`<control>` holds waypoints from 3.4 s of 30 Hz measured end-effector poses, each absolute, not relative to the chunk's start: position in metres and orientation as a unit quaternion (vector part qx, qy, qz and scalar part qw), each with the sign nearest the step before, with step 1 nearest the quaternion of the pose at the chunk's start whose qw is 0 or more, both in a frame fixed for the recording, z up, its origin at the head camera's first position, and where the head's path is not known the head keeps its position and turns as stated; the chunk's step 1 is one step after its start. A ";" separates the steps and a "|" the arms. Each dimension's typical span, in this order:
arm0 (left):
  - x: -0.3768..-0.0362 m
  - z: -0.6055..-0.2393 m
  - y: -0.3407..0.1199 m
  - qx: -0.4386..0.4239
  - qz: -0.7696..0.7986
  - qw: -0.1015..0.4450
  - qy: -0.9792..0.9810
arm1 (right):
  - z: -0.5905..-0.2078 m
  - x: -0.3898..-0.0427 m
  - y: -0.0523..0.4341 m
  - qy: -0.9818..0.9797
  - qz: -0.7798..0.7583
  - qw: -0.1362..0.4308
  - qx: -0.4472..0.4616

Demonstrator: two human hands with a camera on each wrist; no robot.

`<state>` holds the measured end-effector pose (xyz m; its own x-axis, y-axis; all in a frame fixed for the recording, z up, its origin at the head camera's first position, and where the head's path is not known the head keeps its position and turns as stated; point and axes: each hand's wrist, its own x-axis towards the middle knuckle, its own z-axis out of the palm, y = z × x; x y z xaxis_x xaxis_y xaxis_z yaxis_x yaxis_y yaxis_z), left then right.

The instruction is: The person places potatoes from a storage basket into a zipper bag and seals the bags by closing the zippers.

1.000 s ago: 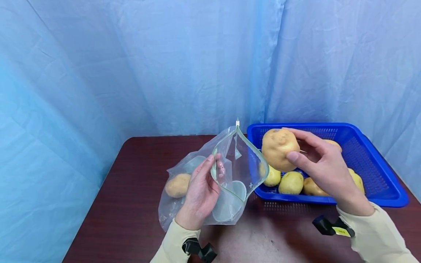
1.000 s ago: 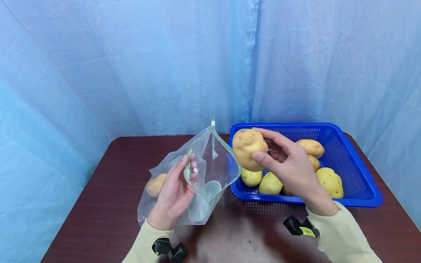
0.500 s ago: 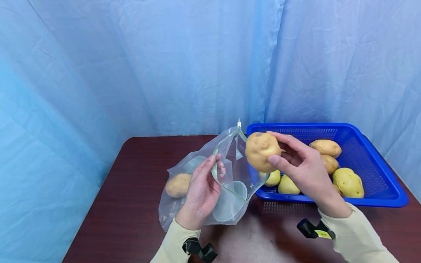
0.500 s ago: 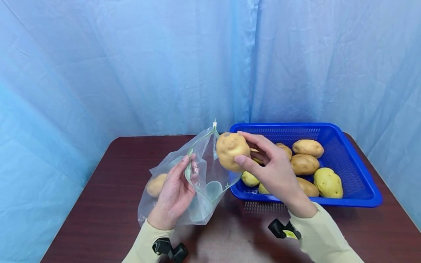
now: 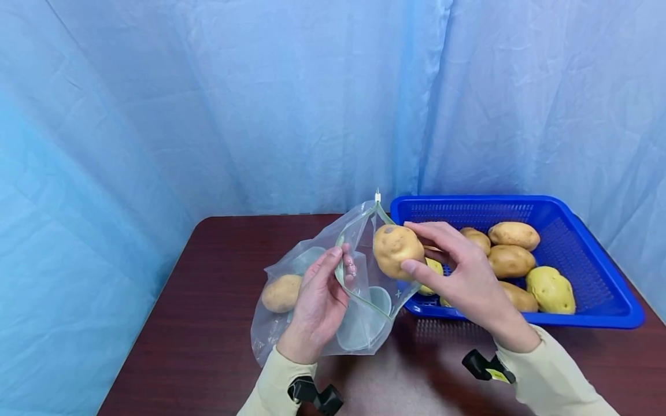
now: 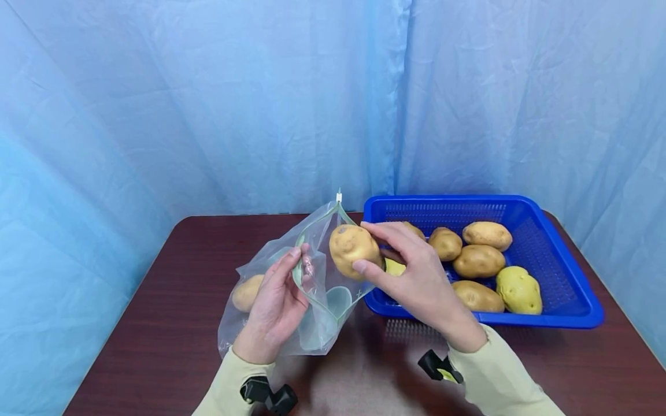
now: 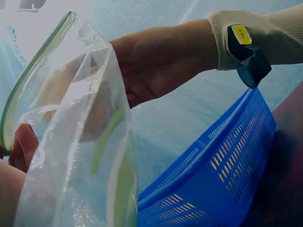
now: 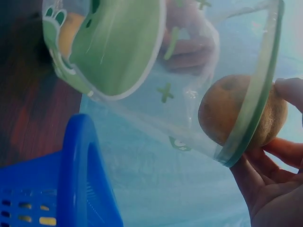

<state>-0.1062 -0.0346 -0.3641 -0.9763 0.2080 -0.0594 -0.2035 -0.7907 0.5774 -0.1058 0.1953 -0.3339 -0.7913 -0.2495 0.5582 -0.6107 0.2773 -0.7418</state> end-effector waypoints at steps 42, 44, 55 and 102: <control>-0.103 -0.358 -0.048 0.001 0.947 0.111 0.300 | -0.348 -0.080 0.280 -0.866 0.429 0.216 0.136; -0.103 -0.358 -0.048 0.000 0.947 0.111 0.301 | -0.349 -0.080 0.288 -0.871 0.428 0.211 0.121; -0.102 -0.358 -0.049 0.000 0.948 0.114 0.296 | -0.358 -0.081 0.331 -0.886 0.422 0.187 0.054; -0.100 -0.359 -0.048 0.012 0.948 0.114 0.298 | -0.398 -0.129 0.390 -0.918 0.359 -0.061 0.156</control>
<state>-0.1002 -0.0484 -0.3589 -0.9737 0.2232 -0.0446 -0.2087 -0.7969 0.5669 -0.1287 0.3904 -0.3980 -0.9439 -0.3303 -0.0003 -0.2426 0.6938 -0.6780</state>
